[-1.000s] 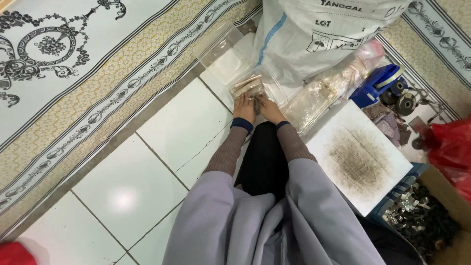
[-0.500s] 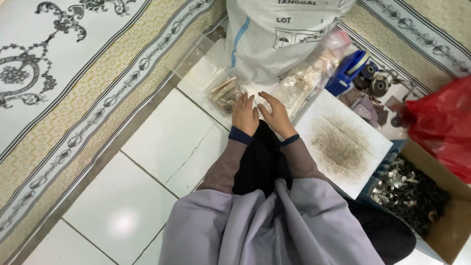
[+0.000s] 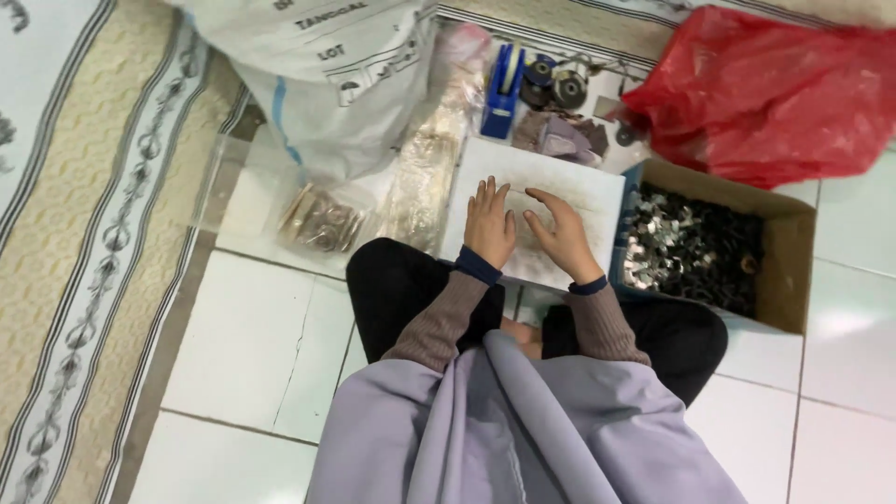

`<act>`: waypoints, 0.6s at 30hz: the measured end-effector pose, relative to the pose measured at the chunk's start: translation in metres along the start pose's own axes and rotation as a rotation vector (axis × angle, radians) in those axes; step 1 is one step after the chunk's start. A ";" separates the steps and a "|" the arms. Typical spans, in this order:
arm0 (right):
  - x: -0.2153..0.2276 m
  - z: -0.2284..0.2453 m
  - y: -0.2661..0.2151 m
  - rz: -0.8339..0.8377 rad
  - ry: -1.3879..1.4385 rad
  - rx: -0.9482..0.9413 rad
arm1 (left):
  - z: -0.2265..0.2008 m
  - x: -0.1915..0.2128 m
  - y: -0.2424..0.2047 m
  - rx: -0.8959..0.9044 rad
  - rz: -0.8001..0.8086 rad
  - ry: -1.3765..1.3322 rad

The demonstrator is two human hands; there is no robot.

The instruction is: The person sits on the floor and packs small metal parts into clear plastic bags. They place the parts into the bags, seal them using a tape dispenser, and then place the sealed bags into a clear plastic container. The person also sorts through a box of metal parts.

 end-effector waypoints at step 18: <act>0.183 -0.157 -0.156 -0.467 0.060 -0.364 | -0.152 -0.278 -0.006 -0.241 0.453 -0.183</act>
Point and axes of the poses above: each hand's wrist, its own y-axis towards the middle knuckle, its own x-axis out of the back of the hand, z = x × y, the point moved 6 cm from there along y, towards the middle knuckle, and after that the axes turned 3 degrees about -y, right-handed, at the moved point
